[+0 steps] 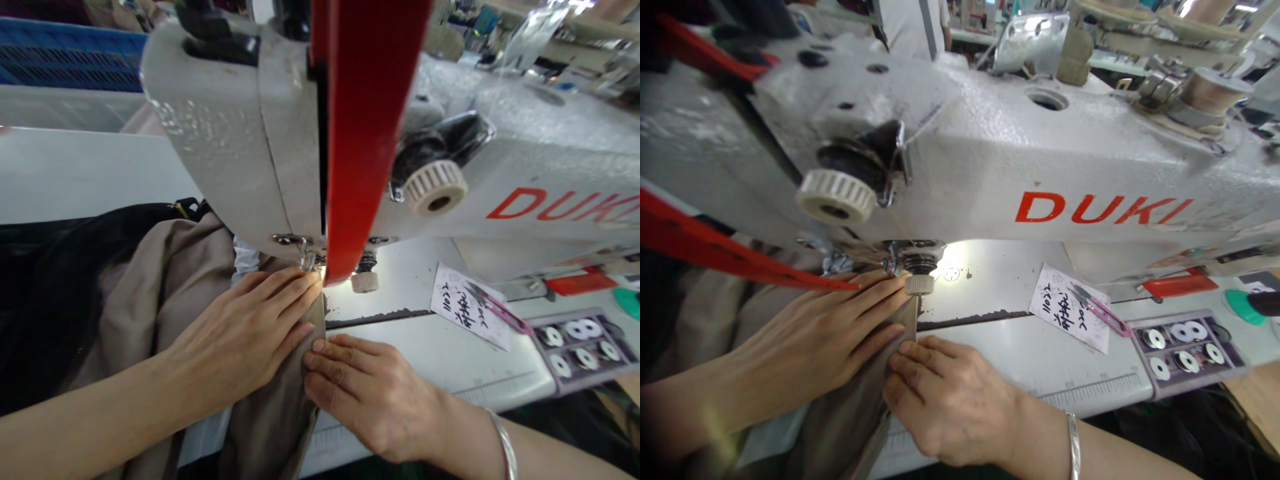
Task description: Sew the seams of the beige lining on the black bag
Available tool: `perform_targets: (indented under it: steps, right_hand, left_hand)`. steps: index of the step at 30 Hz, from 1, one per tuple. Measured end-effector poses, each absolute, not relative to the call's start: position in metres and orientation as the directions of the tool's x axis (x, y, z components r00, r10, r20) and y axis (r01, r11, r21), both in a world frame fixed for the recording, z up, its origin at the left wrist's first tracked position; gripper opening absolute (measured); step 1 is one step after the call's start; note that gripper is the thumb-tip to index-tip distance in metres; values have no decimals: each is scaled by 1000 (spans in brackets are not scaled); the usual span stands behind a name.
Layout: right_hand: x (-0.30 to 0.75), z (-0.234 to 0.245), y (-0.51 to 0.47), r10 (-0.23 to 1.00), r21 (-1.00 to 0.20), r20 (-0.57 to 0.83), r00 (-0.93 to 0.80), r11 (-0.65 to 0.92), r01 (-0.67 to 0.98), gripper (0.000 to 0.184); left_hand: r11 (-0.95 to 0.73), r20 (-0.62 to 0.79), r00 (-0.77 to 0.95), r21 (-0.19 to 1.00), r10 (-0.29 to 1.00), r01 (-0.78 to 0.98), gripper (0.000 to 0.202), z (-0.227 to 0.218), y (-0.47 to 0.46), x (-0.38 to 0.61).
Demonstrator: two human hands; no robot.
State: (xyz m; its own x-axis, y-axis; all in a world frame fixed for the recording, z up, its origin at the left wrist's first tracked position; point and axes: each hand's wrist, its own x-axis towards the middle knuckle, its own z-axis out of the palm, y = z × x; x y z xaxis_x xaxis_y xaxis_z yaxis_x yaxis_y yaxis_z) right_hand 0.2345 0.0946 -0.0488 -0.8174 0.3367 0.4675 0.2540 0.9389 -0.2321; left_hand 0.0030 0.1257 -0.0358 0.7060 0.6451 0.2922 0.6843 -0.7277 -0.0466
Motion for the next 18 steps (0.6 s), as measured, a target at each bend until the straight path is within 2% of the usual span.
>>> perform_targets:
  steps: [4,7,14,18]
  right_hand:
    - [233,-49,100,356,-249,454,-817,931,268,32]
    - [233,-51,104,364,-242,441,-820,928,282,30]
    - [230,-51,112,374,-240,436,-818,925,295,30]
    - [227,-49,118,379,-241,457,-805,923,298,27]
  left_hand:
    - [-711,222,694,-6,685,703,38,-40,133,-3]
    - [-706,224,688,-3,690,708,37,-43,140,-6]
    - [-763,344,727,-43,594,644,34,-53,147,-17]
    - [-778,362,736,-45,572,627,31,-51,151,-18]
